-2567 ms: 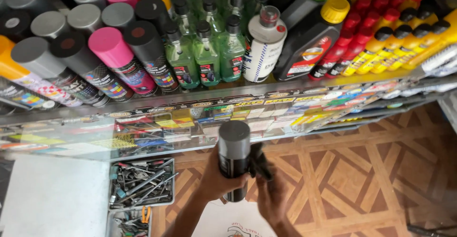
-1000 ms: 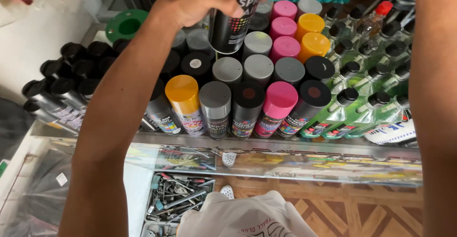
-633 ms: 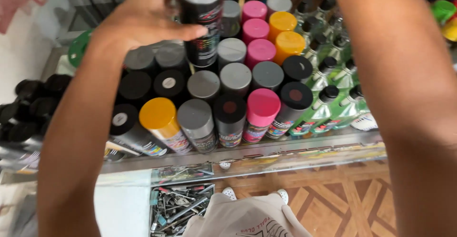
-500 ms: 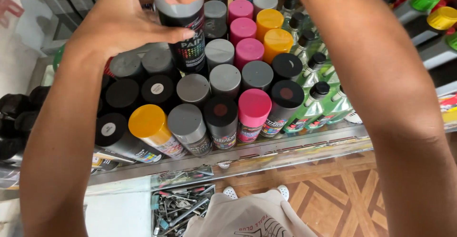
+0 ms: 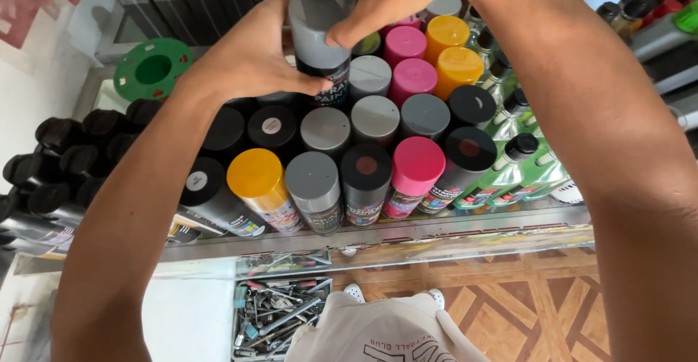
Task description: Cleaning and organizing spray paint cans on a retail shelf and display case.
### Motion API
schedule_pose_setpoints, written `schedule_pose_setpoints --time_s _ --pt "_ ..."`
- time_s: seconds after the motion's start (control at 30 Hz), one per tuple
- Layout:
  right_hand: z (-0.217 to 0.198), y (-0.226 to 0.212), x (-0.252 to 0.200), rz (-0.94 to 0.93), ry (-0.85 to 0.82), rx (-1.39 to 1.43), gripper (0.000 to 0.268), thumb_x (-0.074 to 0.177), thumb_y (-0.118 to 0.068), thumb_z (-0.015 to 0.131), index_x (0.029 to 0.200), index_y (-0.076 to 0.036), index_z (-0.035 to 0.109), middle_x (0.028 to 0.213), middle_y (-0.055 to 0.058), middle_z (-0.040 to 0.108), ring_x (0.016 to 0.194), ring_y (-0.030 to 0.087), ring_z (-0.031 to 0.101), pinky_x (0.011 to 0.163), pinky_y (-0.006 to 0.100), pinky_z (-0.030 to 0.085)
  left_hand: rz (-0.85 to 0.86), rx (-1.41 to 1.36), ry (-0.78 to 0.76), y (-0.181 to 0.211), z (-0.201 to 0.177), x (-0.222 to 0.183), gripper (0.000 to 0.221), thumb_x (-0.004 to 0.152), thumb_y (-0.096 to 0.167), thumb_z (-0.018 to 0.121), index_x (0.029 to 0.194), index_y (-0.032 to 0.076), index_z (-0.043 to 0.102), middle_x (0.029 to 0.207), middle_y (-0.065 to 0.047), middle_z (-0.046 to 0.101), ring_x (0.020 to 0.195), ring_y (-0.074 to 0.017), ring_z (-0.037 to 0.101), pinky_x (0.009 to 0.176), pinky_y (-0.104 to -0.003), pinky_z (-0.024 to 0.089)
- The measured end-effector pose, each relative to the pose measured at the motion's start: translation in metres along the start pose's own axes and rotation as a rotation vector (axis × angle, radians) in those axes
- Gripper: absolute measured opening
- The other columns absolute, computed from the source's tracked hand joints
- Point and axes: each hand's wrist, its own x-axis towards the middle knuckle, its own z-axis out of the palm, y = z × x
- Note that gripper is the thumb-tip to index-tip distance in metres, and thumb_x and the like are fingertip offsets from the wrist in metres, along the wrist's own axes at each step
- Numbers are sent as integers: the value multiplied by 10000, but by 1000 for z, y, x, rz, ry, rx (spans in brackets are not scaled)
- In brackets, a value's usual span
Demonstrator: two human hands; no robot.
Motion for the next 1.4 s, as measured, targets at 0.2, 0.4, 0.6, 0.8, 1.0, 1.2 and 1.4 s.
schedule_pose_setpoints --time_s 0.2,0.4,0.6,0.8,1.0,1.2,1.4 --pt "6 -40 13 185 -179 -326 375 791 -311 813 1022 -22 754 700 93 700 414 265 558 377 384 464 19 188 10 -4 -3 -15 871 653 3 870 1393 -40 413 1156 -181 664 1019 -281 681 977 -386 558" --pt "26 -28 16 46 -213 -417 395 739 -405 849 895 -47 785 899 126 648 726 350 604 629 471 501 -66 324 22 -9 -6 -29 996 676 73 883 1477 -101 315 1202 -213 669 1089 -318 680 1024 -403 507" --pt "41 -35 23 211 -340 -519 387 743 -453 852 936 -124 787 942 48 654 683 365 641 610 498 516 -137 425 -2 -4 0 -34 896 642 82 873 1389 -5 387 1207 -142 708 931 -332 683 736 -419 506" --pt "41 -35 28 249 -412 -475 327 776 -416 831 948 -140 803 835 34 713 670 356 628 608 464 513 -12 422 42 -15 7 -34 738 670 78 849 1282 -54 457 1159 -217 693 978 -361 691 799 -437 516" --pt "50 -15 33 95 -425 -385 355 750 -383 805 935 -81 777 917 61 748 729 378 623 679 471 523 -7 464 75 -22 13 -34 650 641 76 888 1162 -31 513 1098 -195 711 939 -389 694 742 -458 534" --pt "49 -12 33 106 -414 -361 391 752 -394 841 1010 -102 801 888 69 757 669 362 622 658 436 530 9 503 71 -30 13 -34 670 645 63 898 1165 -42 489 1068 -219 710 888 -428 693 704 -476 537" --pt "37 -24 31 318 -507 -239 559 722 -237 824 1270 -160 743 904 31 775 654 249 619 640 350 535 -128 464 22 -20 12 -31 799 629 5 891 1304 -48 467 1162 -192 708 951 -382 709 712 -455 563"
